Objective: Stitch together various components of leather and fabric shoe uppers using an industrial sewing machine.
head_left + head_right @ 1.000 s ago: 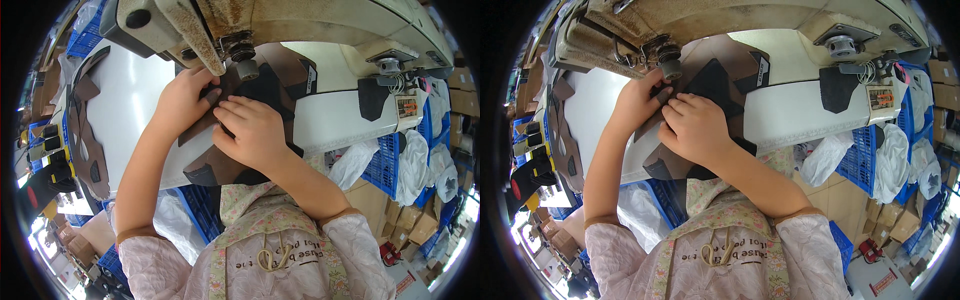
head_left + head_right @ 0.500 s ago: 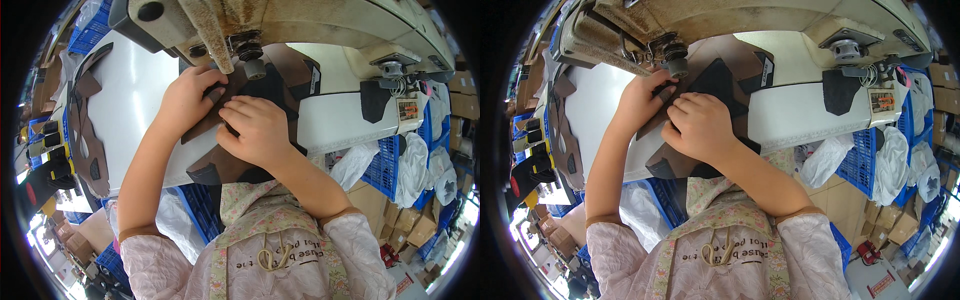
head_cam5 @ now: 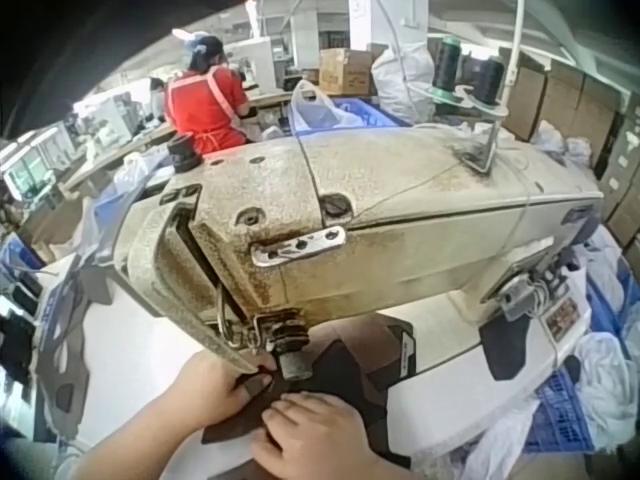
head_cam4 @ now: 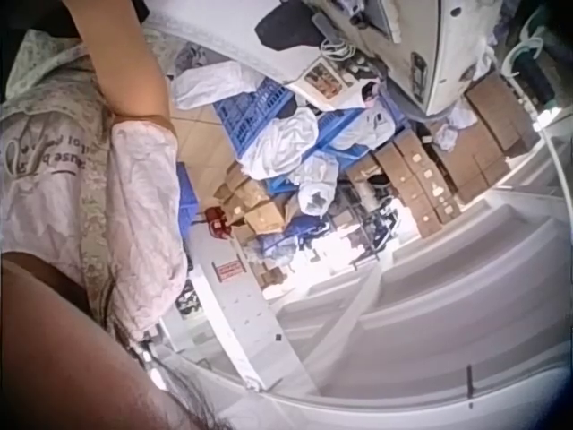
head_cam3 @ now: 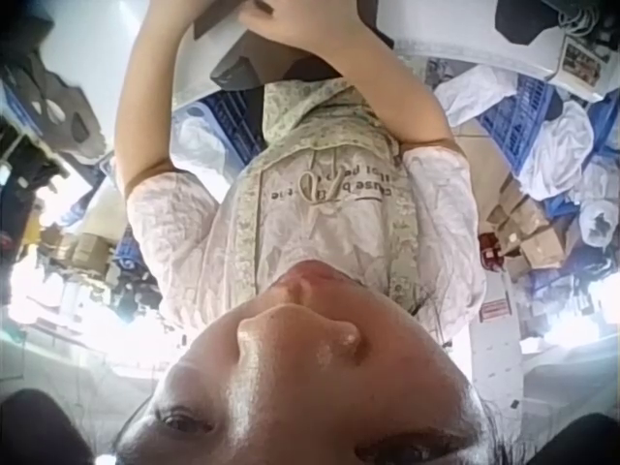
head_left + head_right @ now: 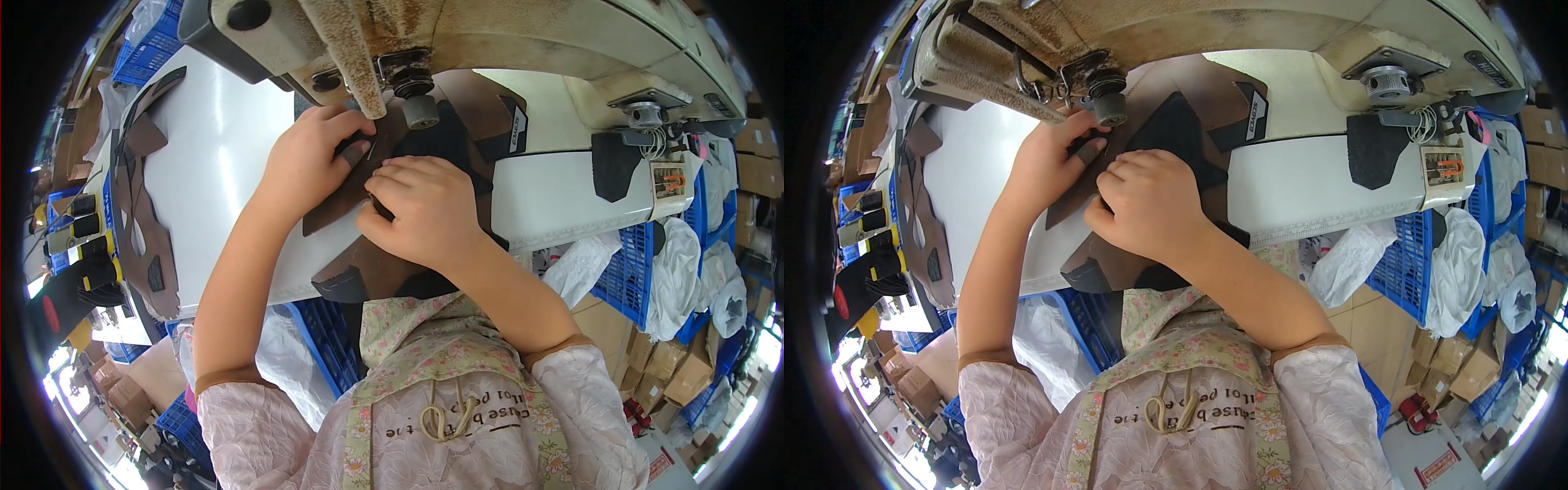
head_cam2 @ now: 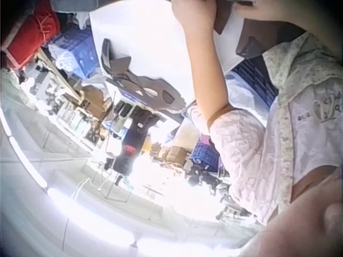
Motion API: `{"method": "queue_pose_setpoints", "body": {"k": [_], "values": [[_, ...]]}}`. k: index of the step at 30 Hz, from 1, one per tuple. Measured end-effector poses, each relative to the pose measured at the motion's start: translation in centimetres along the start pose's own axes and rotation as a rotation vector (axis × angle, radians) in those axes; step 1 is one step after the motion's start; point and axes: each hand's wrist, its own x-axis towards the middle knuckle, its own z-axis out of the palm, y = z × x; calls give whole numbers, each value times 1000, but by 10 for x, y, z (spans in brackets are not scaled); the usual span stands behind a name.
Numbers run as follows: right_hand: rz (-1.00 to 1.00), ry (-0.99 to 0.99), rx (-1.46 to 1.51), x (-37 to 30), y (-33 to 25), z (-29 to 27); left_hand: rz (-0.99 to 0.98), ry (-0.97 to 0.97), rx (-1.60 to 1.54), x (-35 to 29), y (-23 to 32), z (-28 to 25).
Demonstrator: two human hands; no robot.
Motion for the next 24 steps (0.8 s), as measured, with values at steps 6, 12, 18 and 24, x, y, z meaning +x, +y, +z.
{"method": "queue_pose_setpoints", "body": {"k": [6,12,18,24], "values": [[-11,-13,0,-2,-1,1,1,6,9,0,1,1],[-36,-35,-15,-3,-2,3,7,28,24,-1,3,1],[-41,-57,-23,-4,-2,3,102,18,120,-16,5,-10],[-52,-57,-28,-5,-4,1,194,-152,137,-39,3,-29]]}}
